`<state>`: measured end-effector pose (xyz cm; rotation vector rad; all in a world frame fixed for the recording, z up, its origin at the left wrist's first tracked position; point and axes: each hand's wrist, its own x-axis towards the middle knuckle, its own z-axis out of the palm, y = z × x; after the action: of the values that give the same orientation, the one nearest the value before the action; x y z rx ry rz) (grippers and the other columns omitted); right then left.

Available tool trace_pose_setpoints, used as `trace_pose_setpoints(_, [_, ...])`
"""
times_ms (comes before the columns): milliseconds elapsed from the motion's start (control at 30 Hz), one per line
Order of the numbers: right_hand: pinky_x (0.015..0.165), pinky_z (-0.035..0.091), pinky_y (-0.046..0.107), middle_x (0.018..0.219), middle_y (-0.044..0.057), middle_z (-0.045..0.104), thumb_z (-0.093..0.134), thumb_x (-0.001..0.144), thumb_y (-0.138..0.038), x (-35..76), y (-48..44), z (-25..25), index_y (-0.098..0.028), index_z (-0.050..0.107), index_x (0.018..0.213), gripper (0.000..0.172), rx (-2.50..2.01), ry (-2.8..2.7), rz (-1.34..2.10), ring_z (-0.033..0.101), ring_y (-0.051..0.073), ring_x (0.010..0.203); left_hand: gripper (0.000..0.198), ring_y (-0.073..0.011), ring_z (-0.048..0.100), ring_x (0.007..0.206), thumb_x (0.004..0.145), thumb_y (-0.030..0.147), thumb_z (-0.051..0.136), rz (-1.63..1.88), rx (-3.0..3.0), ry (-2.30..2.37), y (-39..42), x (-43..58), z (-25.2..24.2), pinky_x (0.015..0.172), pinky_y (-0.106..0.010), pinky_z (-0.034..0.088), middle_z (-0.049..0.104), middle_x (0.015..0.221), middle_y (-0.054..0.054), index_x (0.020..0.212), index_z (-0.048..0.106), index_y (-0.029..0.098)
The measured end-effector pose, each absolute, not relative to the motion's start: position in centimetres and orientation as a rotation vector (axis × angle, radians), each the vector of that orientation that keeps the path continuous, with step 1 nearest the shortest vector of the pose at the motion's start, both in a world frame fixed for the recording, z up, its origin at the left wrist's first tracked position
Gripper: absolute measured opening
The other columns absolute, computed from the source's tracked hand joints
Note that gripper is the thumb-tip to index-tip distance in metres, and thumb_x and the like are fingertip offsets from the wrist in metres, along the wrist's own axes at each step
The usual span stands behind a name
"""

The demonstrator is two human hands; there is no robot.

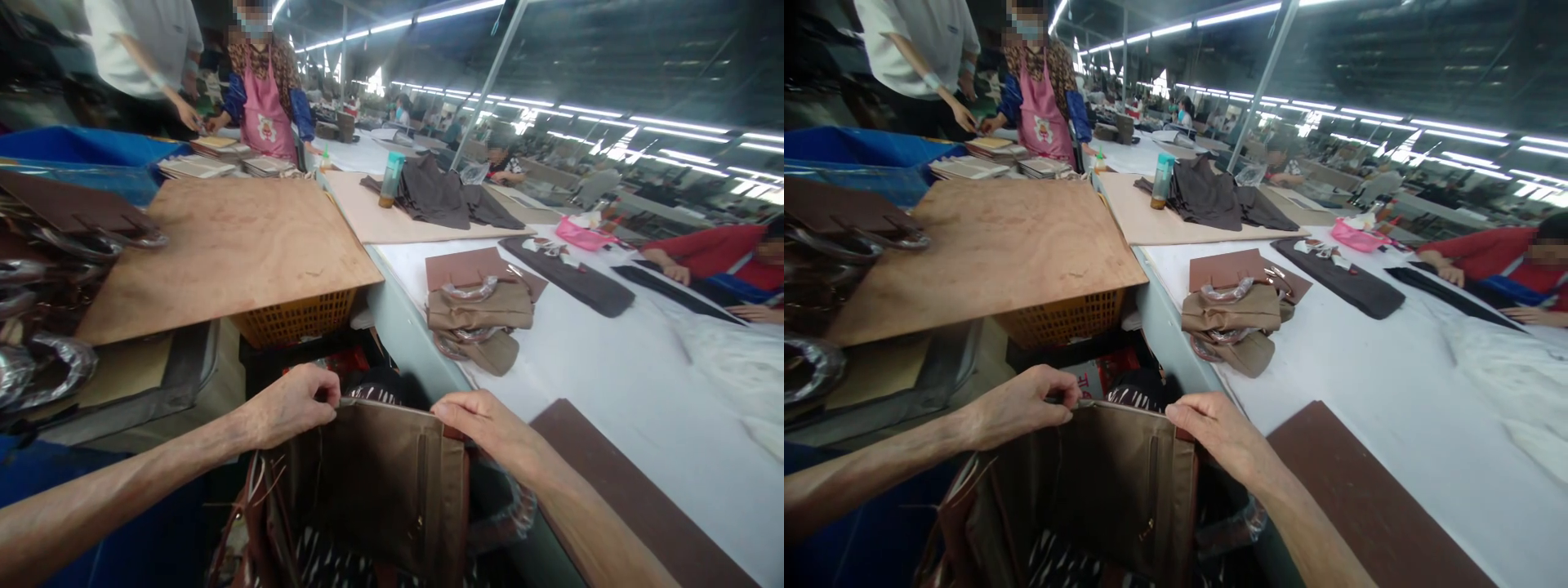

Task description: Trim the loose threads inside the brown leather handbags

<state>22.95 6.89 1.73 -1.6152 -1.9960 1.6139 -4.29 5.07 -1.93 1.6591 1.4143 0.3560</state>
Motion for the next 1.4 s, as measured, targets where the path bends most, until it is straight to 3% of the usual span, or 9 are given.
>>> trace_pose_setpoints(133, [0.051,0.023,0.022,0.056,-0.006,0.033,0.043,0.084,-0.044,22.7,7.1,1.5,-0.016,0.042,0.061,0.036,-1.631,-2.11,1.517,0.031,0.008,0.054,0.006,-0.0106,0.042,0.056,0.062,0.02,0.047,0.345,1.66,1.417,5.0,-4.1,-1.5,0.05,-0.02,0.029,0.046,0.058,0.005,0.061,0.051,0.016])
trace_pose_setpoints(333, [0.052,0.025,0.023,0.056,-0.006,0.036,0.033,0.09,-0.04,22.3,6.4,0.8,-0.018,0.04,0.061,0.036,-1.638,-2.404,0.968,0.035,0.009,0.055,0.007,-0.0105,0.042,0.056,0.062,0.021,0.047,0.346,1.653,1.397,5.0,-4.1,-1.5,0.049,-0.02,0.029,0.046,0.057,0.005,0.062,0.052,0.016])
trace_pose_setpoints(467, [0.054,0.027,0.024,0.056,-0.005,0.041,0.031,0.091,-0.037,22.1,6.0,0.5,-0.019,0.04,0.062,0.035,-1.62,-2.482,0.789,0.038,0.01,0.056,0.007,-0.0103,0.042,0.055,0.062,0.021,0.049,0.358,1.642,1.396,5.1,-4.3,-2.0,0.049,-0.02,0.029,0.047,0.057,0.005,0.063,0.053,0.016])
trace_pose_setpoints(733, [0.059,0.033,0.025,0.071,-0.001,0.058,0.029,0.093,-0.023,21.0,5.2,0.5,-0.021,0.057,0.085,0.029,-1.462,-2.633,0.484,0.053,0.014,0.065,0.008,-0.0096,0.04,0.051,0.061,0.022,0.051,0.384,1.595,1.411,5.1,-4.1,-1.9,0.046,-0.02,0.028,0.046,0.054,0.005,0.062,0.053,0.015])
trace_pose_setpoints(967, [0.062,0.031,0.029,0.068,0.001,0.059,0.039,0.092,-0.027,21.1,5.5,-1.8,-0.019,0.058,0.079,0.024,-1.224,-2.733,-0.036,0.054,0.017,0.064,0.008,-0.0099,0.042,0.054,0.06,0.02,0.048,0.403,1.631,1.392,5.0,-4.2,-2.1,0.048,-0.019,0.029,0.048,0.055,0.004,0.062,0.054,0.015])
trace_pose_setpoints(1400, [0.06,0.031,0.03,0.071,0.0,0.062,0.049,0.087,-0.022,17.6,5.5,-1.1,-0.021,0.059,0.077,0.014,-1.37,-2.821,-0.042,0.058,0.018,0.064,0.008,-0.0101,0.043,0.052,0.057,0.016,0.047,0.435,1.61,1.464,4.8,-3.5,-1.6,0.044,-0.019,0.028,0.048,0.052,0.004,0.059,0.055,0.014])
